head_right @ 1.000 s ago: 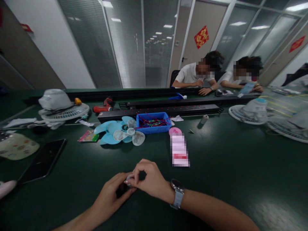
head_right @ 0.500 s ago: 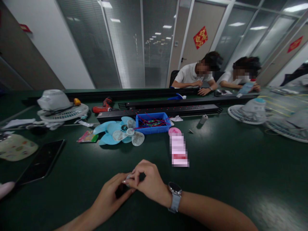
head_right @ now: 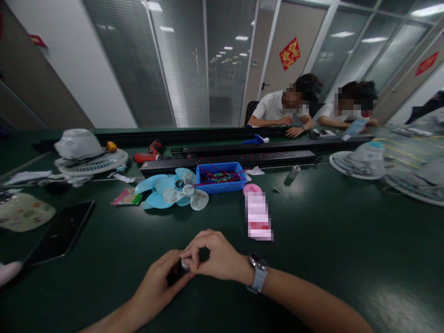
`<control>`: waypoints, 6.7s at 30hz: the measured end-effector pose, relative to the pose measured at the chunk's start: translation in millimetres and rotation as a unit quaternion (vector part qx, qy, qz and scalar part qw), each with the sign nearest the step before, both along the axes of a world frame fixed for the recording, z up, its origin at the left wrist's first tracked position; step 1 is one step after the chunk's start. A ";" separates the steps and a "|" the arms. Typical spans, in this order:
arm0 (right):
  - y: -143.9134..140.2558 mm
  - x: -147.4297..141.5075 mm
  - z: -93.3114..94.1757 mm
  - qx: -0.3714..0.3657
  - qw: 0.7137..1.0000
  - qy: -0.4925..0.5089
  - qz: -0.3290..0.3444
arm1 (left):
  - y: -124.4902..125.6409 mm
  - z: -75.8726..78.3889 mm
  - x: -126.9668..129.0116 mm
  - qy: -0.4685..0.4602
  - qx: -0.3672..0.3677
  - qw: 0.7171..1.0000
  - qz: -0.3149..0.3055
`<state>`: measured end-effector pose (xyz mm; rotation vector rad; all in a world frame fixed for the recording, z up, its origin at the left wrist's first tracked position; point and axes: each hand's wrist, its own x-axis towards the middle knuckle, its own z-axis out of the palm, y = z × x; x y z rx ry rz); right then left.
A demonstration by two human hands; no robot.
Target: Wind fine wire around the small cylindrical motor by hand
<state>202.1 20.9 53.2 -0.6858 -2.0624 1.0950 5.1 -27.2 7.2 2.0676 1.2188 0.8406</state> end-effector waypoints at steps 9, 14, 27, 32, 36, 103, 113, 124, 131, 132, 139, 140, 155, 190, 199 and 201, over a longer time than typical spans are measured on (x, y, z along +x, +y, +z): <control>9.5 5.7 5.8 -0.030 0.997 -0.028 0.063 | -1.1 1.9 0.0 -0.001 0.020 1.000 0.011; 4.7 2.2 2.0 -0.055 0.997 0.000 0.048 | -1.6 1.9 -0.2 0.003 0.019 1.000 0.009; -3.8 -4.5 -2.6 -0.224 0.970 0.090 -0.027 | -0.4 0.7 -0.1 0.010 0.023 1.000 0.007; -3.3 -7.5 -3.2 -0.224 0.970 0.094 -0.023 | -1.1 -1.5 -0.6 0.015 0.030 0.999 0.009; -5.5 -7.5 5.4 -0.186 0.978 0.093 -0.030 | -1.2 -0.1 -0.6 0.018 0.038 0.999 0.010; -10.7 -7.1 -7.8 -0.024 0.995 0.076 -0.066 | -1.1 2.0 0.7 0.009 0.012 1.000 0.007; -10.3 -6.1 -11.5 -0.063 0.993 0.063 -0.074 | -0.1 0.2 0.7 0.009 0.025 1.000 0.012; -9.5 -4.8 -10.7 -0.044 0.996 0.061 -0.056 | -0.9 0.7 -0.1 0.007 0.018 1.000 0.017; -7.1 1.4 -5.7 -0.034 0.999 0.020 -0.028 | -0.5 -0.4 -0.4 0.001 0.020 1.000 0.010; -6.7 1.8 -5.3 -0.036 0.999 0.016 -0.026 | -0.4 0.0 -0.2 0.001 0.019 1.000 0.010; -9.7 -2.1 -7.3 -0.060 0.996 0.032 -0.054 | -1.0 0.5 0.0 0.003 0.024 1.000 0.016; -10.3 -3.1 -8.9 -0.061 0.996 0.036 -0.060 | -1.1 0.1 -0.2 0.004 0.025 1.000 0.017; -10.5 -2.0 -3.3 -0.065 0.996 0.040 -0.050 | 0.8 -2.2 -0.8 0.002 0.012 1.000 0.007; -4.5 3.1 -2.3 -0.070 0.996 0.029 -0.036 | -0.5 -1.5 -1.6 -0.001 0.008 1.000 0.005; -7.1 2.2 2.1 -0.091 0.995 0.017 -0.042 | -0.9 -4.9 -1.2 0.005 0.018 1.000 0.006; -7.7 1.5 2.8 -0.078 0.996 0.024 -0.038 | -0.8 -5.2 -1.4 0.005 0.022 1.000 0.008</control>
